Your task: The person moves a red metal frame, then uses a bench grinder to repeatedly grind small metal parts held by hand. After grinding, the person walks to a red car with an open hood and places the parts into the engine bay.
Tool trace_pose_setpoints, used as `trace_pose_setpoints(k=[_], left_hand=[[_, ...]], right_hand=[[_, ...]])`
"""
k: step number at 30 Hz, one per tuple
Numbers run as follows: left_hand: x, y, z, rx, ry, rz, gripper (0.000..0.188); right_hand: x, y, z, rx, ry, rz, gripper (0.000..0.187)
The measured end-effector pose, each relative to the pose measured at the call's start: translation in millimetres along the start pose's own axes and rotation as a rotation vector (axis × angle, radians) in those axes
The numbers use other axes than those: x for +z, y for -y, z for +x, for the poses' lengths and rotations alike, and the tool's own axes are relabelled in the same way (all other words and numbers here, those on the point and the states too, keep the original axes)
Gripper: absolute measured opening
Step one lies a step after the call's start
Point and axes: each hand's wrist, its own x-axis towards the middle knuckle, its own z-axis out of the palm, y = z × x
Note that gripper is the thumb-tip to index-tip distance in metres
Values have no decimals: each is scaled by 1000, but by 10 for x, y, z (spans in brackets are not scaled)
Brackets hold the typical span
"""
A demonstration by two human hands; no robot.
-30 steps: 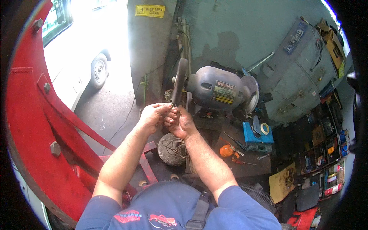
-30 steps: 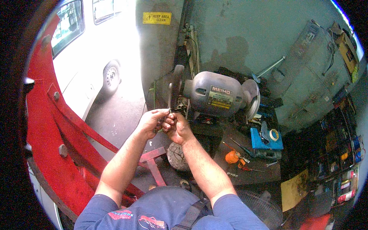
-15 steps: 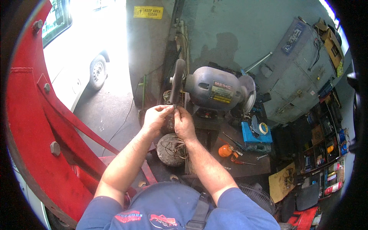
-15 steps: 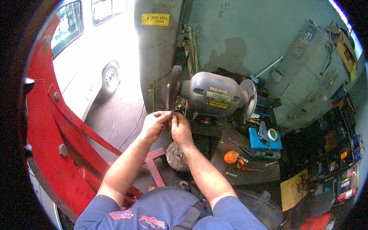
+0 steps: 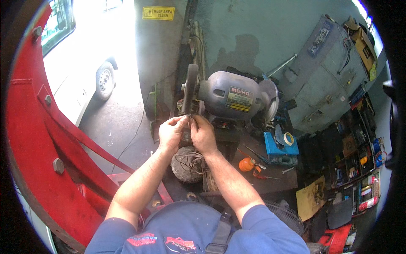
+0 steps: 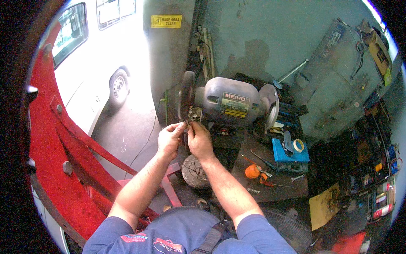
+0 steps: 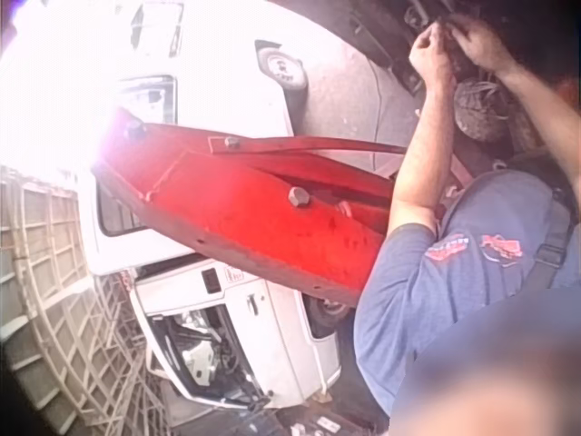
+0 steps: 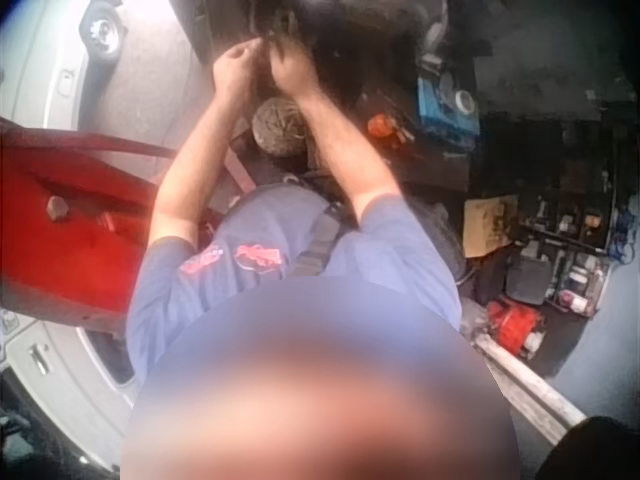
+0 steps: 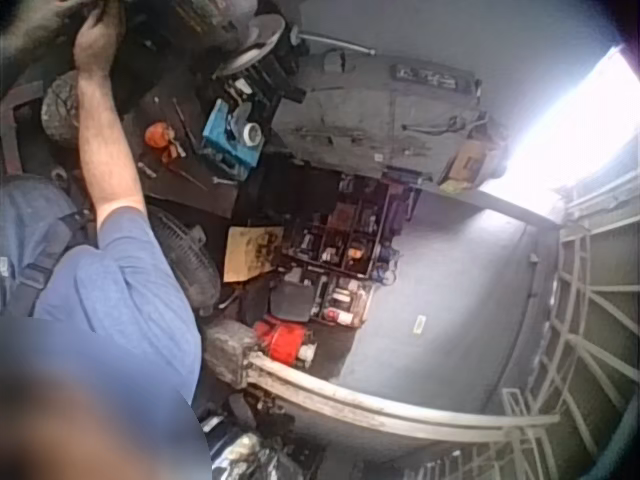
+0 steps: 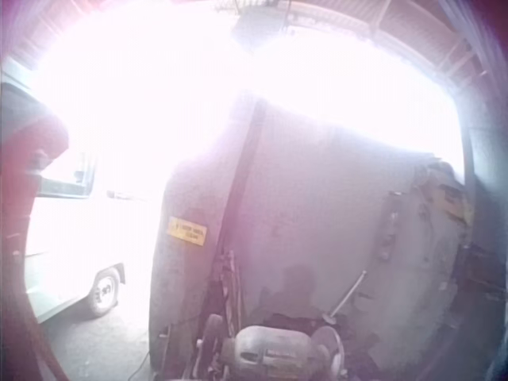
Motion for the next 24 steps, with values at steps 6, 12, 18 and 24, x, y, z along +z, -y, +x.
trace_pose_setpoints(k=[6,12,18,24], left_hand=[[59,-138,-419,275,93,129,24],[88,-96,-765,-192,130,-197,20],[281,-49,-934,-140,275,102,26],[443,-15,-715,-198,178,26,26]], right_hand=[[-323,340,-156,-20,9,126,11],[-1011,470,-396,62,-74,118,10],[-1462,401,-545,159,-111,92,12],[-978,295,-329,126,-5,18,10]])
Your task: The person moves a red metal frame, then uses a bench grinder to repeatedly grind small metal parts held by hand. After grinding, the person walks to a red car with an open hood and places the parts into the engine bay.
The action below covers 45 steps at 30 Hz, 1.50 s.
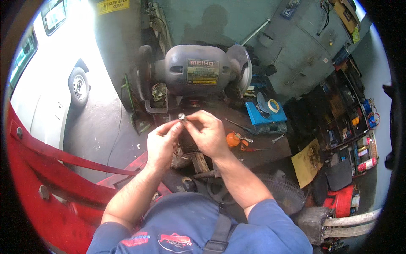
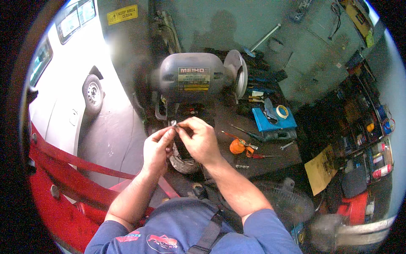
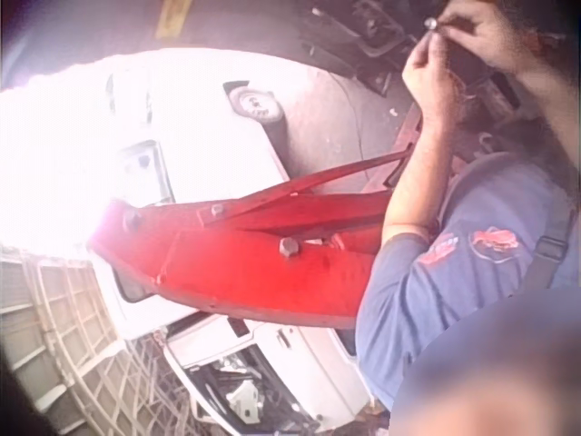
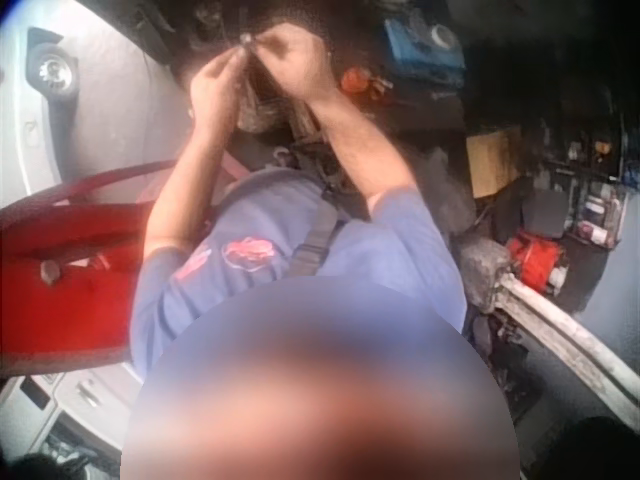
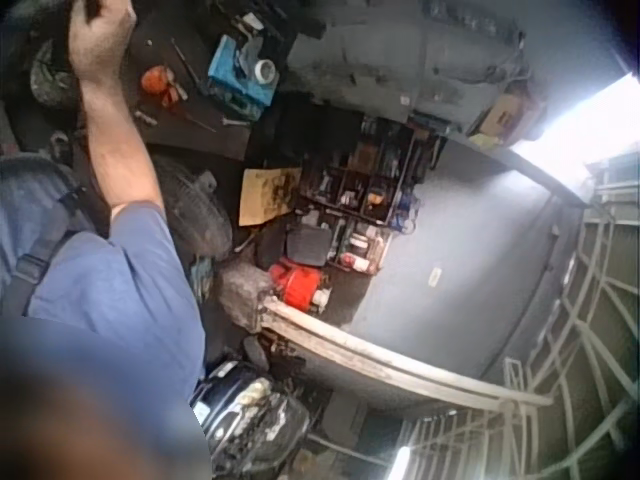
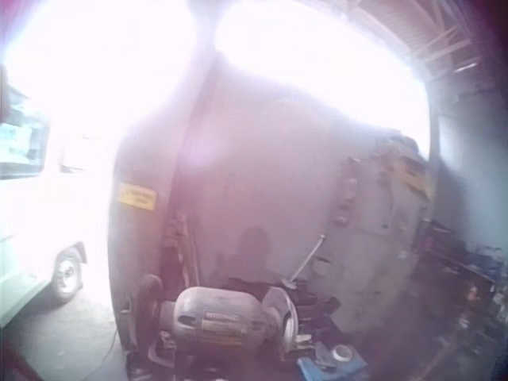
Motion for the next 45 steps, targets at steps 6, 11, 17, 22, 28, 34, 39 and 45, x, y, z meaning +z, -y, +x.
trace_pose_setpoints(k=[6,11,17,22,28,34,39,45], left_hand=[[-289,-63,478,101,-148,-112,30],[-385,-84,621,132,-245,-95,30],[-386,-67,556,312,-230,-5,29],[-522,34,408,150,-156,-98,27],[-1146,302,479,-254,-125,-355,23],[-1270,766,423,-516,-49,-116,17],[-1183,958,246,-706,110,-23,16],[-1010,952,94,-789,287,67,18]], right_hand=[[551,-87,425,16,82,-25,12],[717,-174,533,-13,110,34,15],[739,-110,511,97,134,123,15],[71,-26,205,-93,53,12,14],[-1594,-592,-655,588,106,-717,20],[-1742,-1801,-1528,1180,362,-1171,21],[-1578,-2361,-1831,1152,360,-1090,21],[-1512,-2461,-1784,1150,420,-1076,21]])
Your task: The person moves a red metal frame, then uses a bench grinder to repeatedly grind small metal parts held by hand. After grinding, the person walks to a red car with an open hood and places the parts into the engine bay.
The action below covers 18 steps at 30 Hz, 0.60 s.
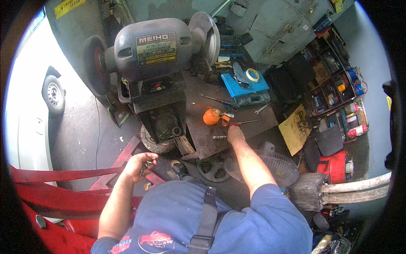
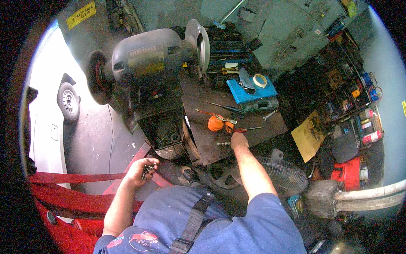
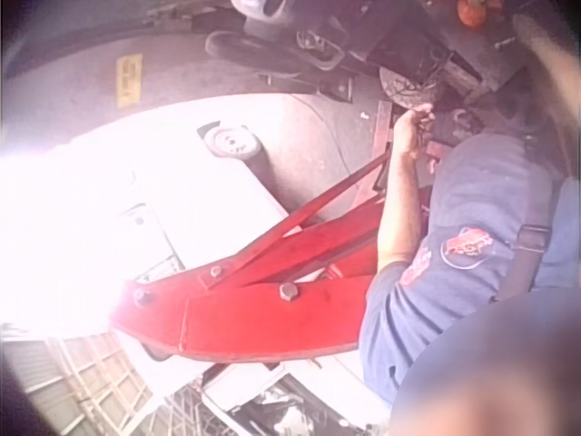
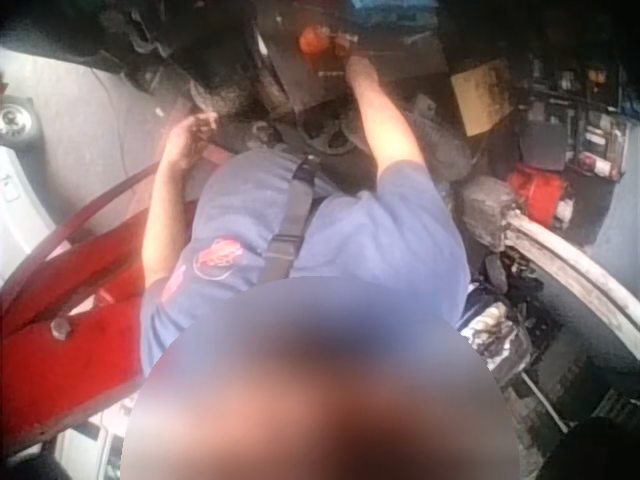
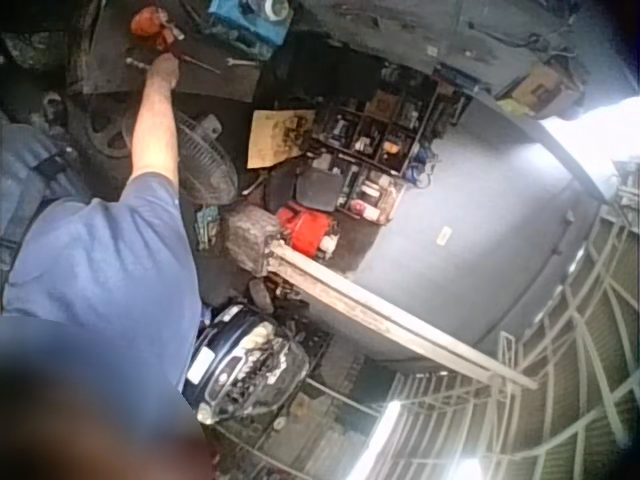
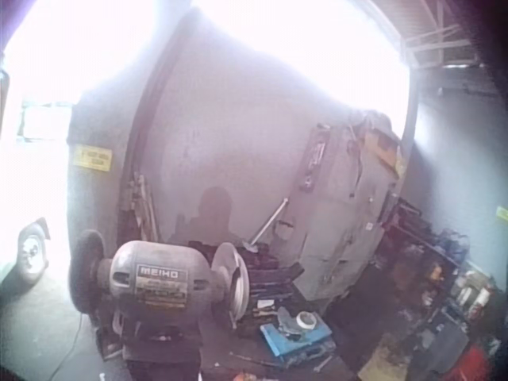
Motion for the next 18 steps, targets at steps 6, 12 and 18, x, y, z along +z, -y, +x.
trace_pose_setpoints(k=[6,12,18], left_hand=[[277,-40,-152,15,46,170,25],[621,-195,-247,361,-60,48,35],[634,-588,-452,673,-369,29,36]], right_hand=[[-681,237,-471,-123,-37,103,29],[-1220,1392,-1749,-837,180,1059,42],[-1355,2390,-1889,-781,330,1318,23]])
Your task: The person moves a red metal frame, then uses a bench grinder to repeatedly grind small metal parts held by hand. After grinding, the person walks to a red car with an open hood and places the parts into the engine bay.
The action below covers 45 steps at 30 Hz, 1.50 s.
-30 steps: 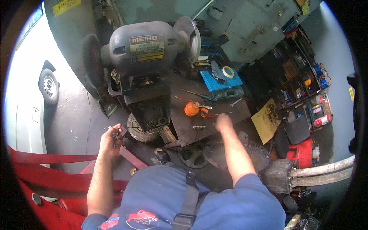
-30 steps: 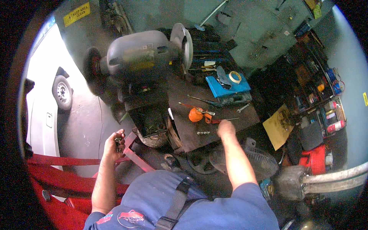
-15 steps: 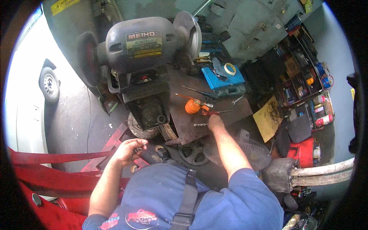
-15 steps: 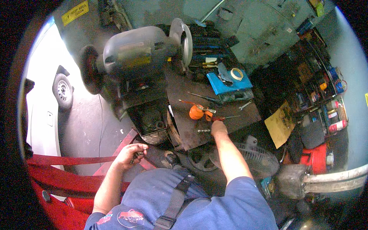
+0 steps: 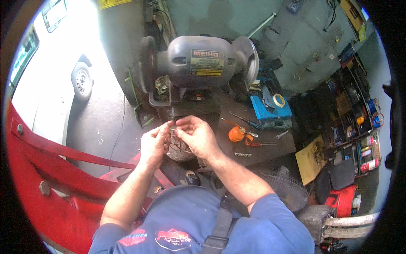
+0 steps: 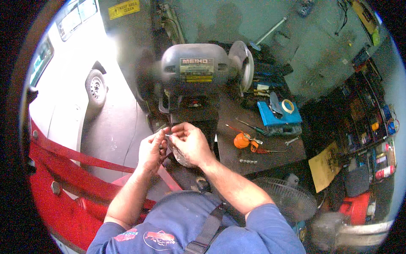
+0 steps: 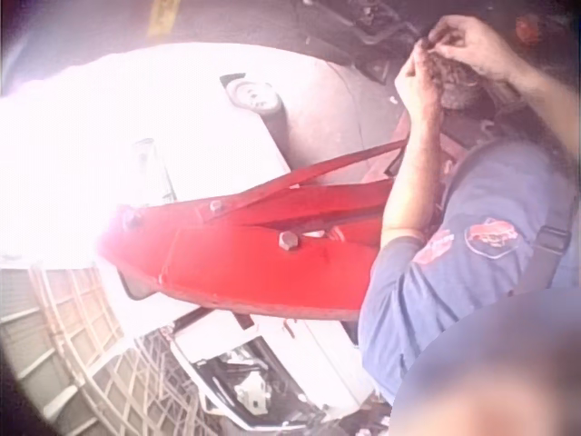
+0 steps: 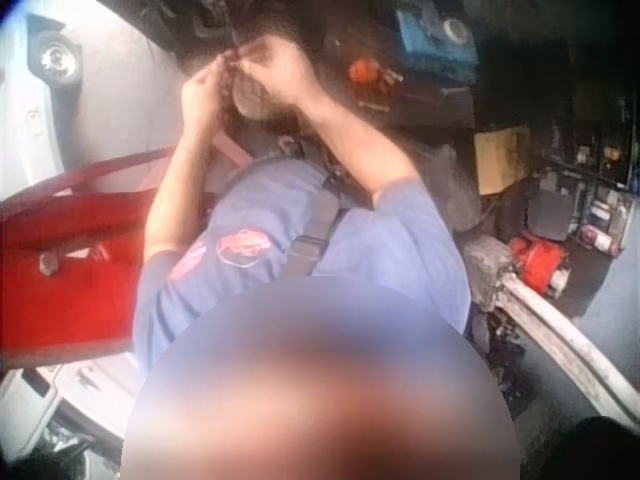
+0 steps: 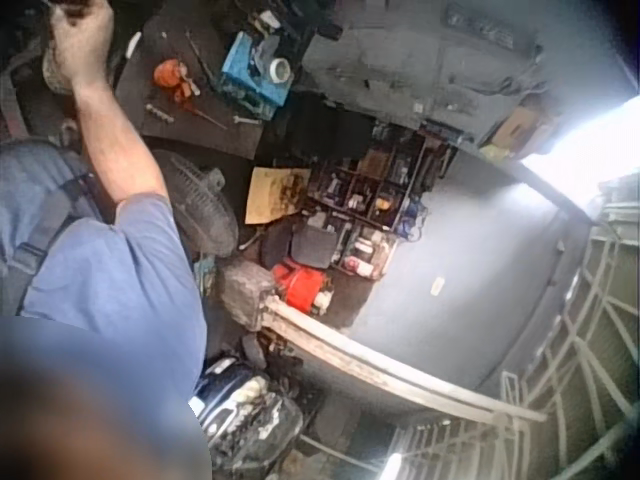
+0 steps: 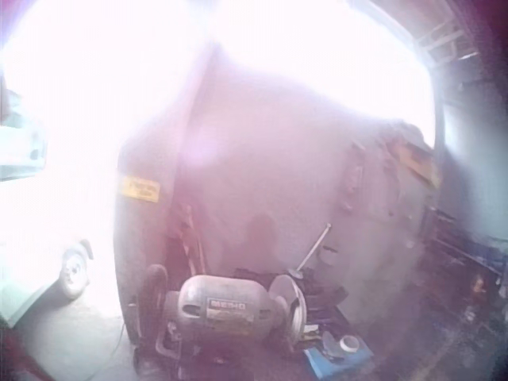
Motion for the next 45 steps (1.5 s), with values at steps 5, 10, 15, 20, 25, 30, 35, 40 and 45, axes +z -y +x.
trace_pose_setpoints(k=[5,10,15,20,25,30,35,40,45], left_hand=[[-178,-274,100,148,-32,150,37],[-395,-445,305,72,72,-246,33],[-476,-589,483,105,28,-148,28],[-454,-641,524,126,-54,-46,27],[-459,-675,531,162,-52,-70,29],[-460,-691,583,178,-69,-60,28],[-461,-672,617,174,-99,-38,28],[-442,-659,574,165,-116,-42,27],[-518,-690,539,60,4,-127,24]], right_hand=[[300,-3,321,-41,122,197,13],[588,52,626,-134,78,254,17],[745,39,741,-170,3,216,20],[793,-14,772,-173,-22,296,22],[812,-54,831,-220,-1,287,23],[845,-73,854,-168,11,378,23],[853,-69,842,-173,40,390,25],[852,-83,851,-159,88,460,25],[831,-152,885,-94,103,566,20]])
